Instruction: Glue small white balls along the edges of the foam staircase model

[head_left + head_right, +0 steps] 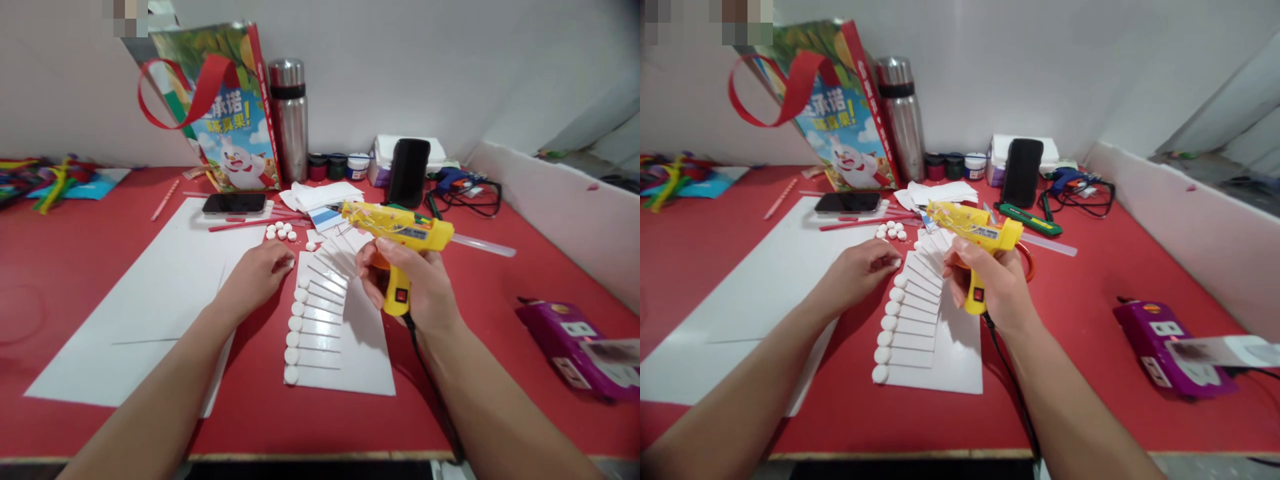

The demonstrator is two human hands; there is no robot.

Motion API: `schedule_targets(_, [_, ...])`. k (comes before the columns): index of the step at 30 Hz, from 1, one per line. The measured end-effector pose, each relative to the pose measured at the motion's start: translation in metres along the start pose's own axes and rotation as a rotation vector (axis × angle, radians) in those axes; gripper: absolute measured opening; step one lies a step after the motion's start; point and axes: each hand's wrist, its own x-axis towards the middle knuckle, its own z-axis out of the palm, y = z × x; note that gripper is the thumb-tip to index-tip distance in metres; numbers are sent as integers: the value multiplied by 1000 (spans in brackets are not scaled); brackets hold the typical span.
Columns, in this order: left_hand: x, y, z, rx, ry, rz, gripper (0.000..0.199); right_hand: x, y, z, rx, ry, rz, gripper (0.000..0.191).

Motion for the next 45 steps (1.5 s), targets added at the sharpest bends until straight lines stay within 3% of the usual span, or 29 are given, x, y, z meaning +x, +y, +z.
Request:
schedule_targets(3, [0,-2,1,-89,48,-43,11,-1,-1,0,-5,-5,1,24])
schedule_targets(9, [0,0,-5,-1094,121,-350,26,-4,-3,0,-60,-52,92,25])
schedule_targets(12, [1,0,-7,-1296,134,-392,26,-5,-3,3,-126,-78,113,24])
schedule_targets(24, [0,5,-4,-1409,51,-379,28,-3,3,2,-183,-102,105,28])
schedule_targets(32, [2,9,-2,-1472,53,-415,25,-8,2,4,-249,-103,187,38])
schedule_targets(45, [3,7,1,-1573,66,-431,24,-9,2,5,-328,-133,176,38])
